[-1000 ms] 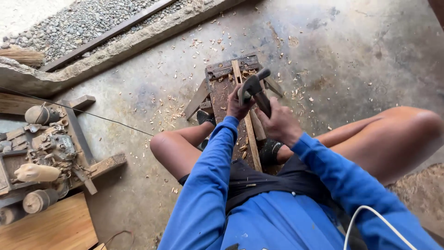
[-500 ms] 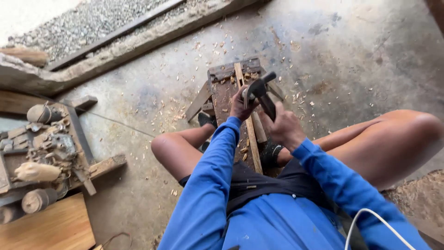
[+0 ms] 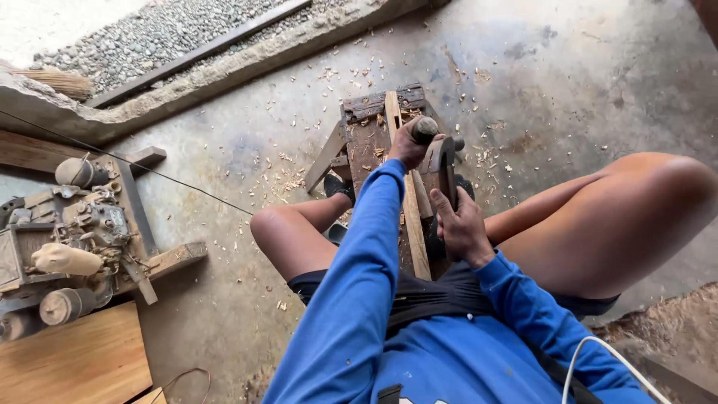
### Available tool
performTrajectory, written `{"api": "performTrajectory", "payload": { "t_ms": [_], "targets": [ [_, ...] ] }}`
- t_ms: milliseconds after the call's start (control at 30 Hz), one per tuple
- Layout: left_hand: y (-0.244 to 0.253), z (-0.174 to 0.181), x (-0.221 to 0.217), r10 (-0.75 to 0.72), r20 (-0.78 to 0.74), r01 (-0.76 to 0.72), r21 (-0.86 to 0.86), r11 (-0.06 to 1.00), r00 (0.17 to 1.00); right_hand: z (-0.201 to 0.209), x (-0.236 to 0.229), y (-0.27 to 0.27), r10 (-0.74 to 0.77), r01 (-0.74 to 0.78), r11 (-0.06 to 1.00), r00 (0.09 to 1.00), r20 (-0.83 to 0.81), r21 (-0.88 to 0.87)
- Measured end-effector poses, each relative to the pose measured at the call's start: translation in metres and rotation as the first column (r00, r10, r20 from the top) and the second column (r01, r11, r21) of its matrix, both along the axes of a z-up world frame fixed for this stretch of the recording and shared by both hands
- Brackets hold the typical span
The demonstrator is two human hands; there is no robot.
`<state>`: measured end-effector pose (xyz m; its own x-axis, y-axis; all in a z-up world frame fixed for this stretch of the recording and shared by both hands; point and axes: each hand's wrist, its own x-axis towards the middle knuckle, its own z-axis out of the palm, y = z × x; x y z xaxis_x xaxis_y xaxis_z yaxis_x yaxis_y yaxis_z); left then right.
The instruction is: Carving a groove into a piece of wood using a hammer and chisel.
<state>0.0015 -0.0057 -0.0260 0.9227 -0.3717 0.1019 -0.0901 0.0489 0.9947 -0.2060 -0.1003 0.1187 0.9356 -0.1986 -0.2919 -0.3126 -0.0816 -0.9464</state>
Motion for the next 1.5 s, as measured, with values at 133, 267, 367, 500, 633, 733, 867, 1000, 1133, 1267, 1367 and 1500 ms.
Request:
{"api": "performTrajectory", "payload": {
  "t_ms": [133, 267, 367, 500, 633, 733, 867, 1000, 1133, 1267, 1367, 1500],
  "targets": [
    [0.017, -0.017, -0.042, 0.112, 0.041, -0.114, 0.044, 0.993, 0.993, 0.005, -0.037, 0.005, 0.019, -0.018, 0.999, 1.000, -0.024, 0.033],
    [0.034, 0.033, -0.089, -0.042, 0.660, -0.032, 0.099, 0.995, 0.750, -0.012, -0.039, -0.005, -0.038, 0.038, 0.999, 0.999, 0.020, 0.011],
    [0.022, 0.000, -0.086, 0.178, 0.350, -0.203, 0.035, 0.979, 0.919, -0.027, -0.039, -0.002, -0.079, 0.074, 0.991, 0.996, 0.038, 0.115],
    [0.030, 0.012, -0.033, 0.338, 0.175, -0.344, 0.004, 0.939, 0.925, -0.021, -0.038, -0.003, -0.056, 0.046, 0.991, 0.996, 0.074, 0.130],
    [0.030, 0.030, -0.026, 0.233, 0.006, -0.227, -0.194, 0.954, 0.973, -0.032, -0.038, -0.003, -0.056, 0.042, 0.974, 0.997, 0.059, 0.222],
    [0.028, 0.020, -0.027, 0.215, -0.023, -0.216, -0.163, 0.963, 0.976, -0.028, -0.035, -0.002, -0.054, 0.042, 0.976, 0.997, 0.051, 0.213],
    [0.030, 0.012, -0.030, 0.241, 0.037, -0.239, -0.051, 0.970, 0.970, -0.030, -0.030, -0.004, -0.064, 0.059, 0.984, 0.998, 0.026, 0.168],
    [0.031, 0.013, -0.032, 0.196, -0.024, -0.197, -0.046, 0.979, 0.980, -0.019, -0.022, -0.005, -0.049, 0.049, 0.996, 0.999, -0.003, 0.071],
    [0.035, 0.013, -0.029, 0.169, -0.011, -0.169, -0.012, 0.986, 0.986, 0.018, 0.001, -0.008, -0.020, 0.016, 0.998, 0.999, 0.051, 0.067],
    [0.032, 0.009, -0.014, 0.175, -0.074, -0.176, -0.006, 0.984, 0.982, 0.079, 0.030, -0.014, 0.044, -0.032, 0.998, 0.959, 0.281, -0.045],
    [0.026, -0.003, 0.000, 0.215, -0.109, -0.224, -0.077, 0.972, 0.970, 0.113, 0.044, -0.012, 0.083, -0.044, 0.993, 0.915, 0.395, -0.107],
    [0.026, 0.014, 0.010, 0.224, -0.144, -0.225, 0.011, 0.974, 0.964, 0.124, 0.051, -0.005, 0.134, -0.088, 0.988, 0.895, 0.426, -0.126]
  ]
}}
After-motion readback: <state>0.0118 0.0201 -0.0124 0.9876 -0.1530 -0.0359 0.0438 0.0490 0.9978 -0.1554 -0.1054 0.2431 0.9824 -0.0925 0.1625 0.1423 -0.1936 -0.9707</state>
